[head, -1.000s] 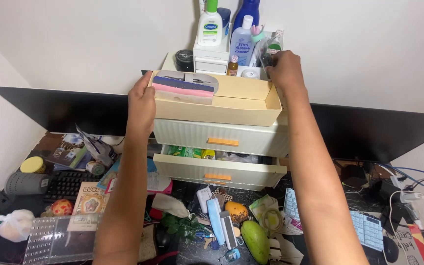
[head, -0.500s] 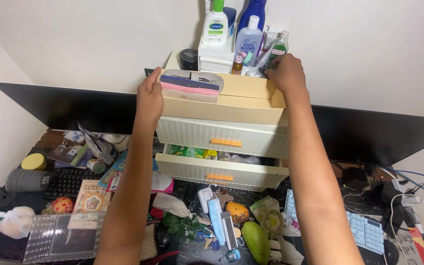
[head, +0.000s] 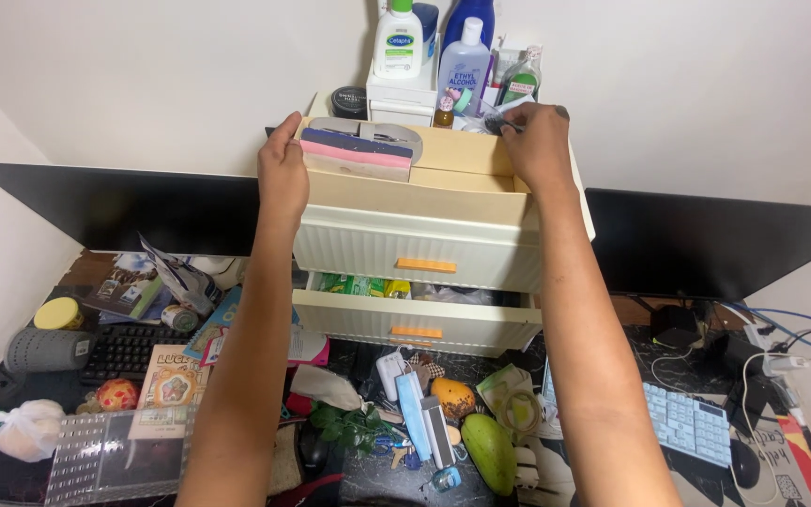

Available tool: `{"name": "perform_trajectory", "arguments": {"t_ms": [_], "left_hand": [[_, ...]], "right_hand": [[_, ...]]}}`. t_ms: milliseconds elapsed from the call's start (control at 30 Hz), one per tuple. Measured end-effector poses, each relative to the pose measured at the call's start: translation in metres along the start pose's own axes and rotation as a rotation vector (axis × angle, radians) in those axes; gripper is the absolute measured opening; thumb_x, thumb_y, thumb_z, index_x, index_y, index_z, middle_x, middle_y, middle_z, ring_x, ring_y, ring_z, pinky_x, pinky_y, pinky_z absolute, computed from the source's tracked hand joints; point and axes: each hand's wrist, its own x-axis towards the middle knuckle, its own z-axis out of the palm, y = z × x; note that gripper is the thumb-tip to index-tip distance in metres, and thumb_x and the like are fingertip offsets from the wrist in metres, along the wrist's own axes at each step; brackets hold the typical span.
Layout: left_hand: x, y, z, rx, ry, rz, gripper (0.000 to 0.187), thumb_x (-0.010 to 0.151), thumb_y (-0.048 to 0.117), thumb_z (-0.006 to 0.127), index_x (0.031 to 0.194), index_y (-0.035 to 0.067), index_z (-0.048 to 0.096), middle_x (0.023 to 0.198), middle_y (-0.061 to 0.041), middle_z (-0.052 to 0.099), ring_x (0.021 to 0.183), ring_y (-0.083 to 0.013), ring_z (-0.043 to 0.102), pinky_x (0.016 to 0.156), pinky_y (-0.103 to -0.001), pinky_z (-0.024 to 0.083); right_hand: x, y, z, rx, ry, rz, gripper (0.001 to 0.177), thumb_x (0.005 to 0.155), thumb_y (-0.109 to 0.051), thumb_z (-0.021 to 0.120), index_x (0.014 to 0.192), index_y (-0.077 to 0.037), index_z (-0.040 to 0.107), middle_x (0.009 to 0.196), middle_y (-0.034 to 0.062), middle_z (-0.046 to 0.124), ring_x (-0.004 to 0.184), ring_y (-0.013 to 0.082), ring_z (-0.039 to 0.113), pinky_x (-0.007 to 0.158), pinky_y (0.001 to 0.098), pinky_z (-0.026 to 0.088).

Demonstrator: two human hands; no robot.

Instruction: Organizing and tidying a cluttered desk by moving items into drawers and rearranging objects.

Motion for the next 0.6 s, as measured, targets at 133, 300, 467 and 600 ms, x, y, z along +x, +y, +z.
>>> {"name": "perform_trajectory", "arguments": {"t_ms": [133, 300, 467, 600], "left_hand": [[0.003, -0.008, 0.0, 0.043, 0.003, 0.063, 0.045, 0.103, 0.005, 0.037, 0.144, -0.003, 0.053, 0.144, -0.018, 0.061, 0.133, -0.0259, 0.06, 0.113, -0.032, 0.043], [0.001, -0.014, 0.004, 0.145, 0.06, 0.156, 0.043, 0.102, 0.003, 0.038, 0.14, -0.002, 0.059, 0.14, -0.019, 0.063, 0.129, -0.0286, 0.062, 0.111, -0.033, 0.044], [0.0, -0.018, 0.005, 0.117, 0.072, 0.192, 0.04, 0.103, 0.004, 0.039, 0.132, -0.003, 0.064, 0.135, -0.019, 0.067, 0.127, -0.0277, 0.064, 0.11, -0.034, 0.045], [-0.005, -0.011, 0.008, 0.045, 0.151, 0.154, 0.034, 0.11, 0.019, 0.047, 0.128, -0.004, 0.065, 0.125, -0.018, 0.073, 0.119, -0.0285, 0.069, 0.108, -0.037, 0.05]], "right_hand": [[-0.012, -0.025, -0.016, -0.027, 0.029, -0.005, 0.018, 0.084, -0.005, 0.078, 0.101, 0.002, 0.077, 0.098, 0.0228, 0.075, 0.09, 0.0336, 0.074, 0.083, 0.0407, 0.057], [-0.038, -0.056, -0.039, 0.034, -0.09, 0.225, 0.017, 0.088, -0.013, 0.073, 0.102, -0.004, 0.078, 0.097, 0.0215, 0.076, 0.087, 0.0323, 0.074, 0.082, 0.0411, 0.056], [-0.054, -0.039, -0.021, 0.003, -0.146, 0.237, 0.018, 0.093, -0.017, 0.068, 0.1, -0.005, 0.079, 0.092, 0.0212, 0.076, 0.087, 0.0352, 0.074, 0.083, 0.0422, 0.056], [-0.065, -0.052, -0.026, 0.03, -0.054, 0.161, 0.019, 0.096, -0.018, 0.067, 0.1, -0.002, 0.077, 0.091, 0.0223, 0.075, 0.088, 0.0386, 0.073, 0.083, 0.0434, 0.055]]}}
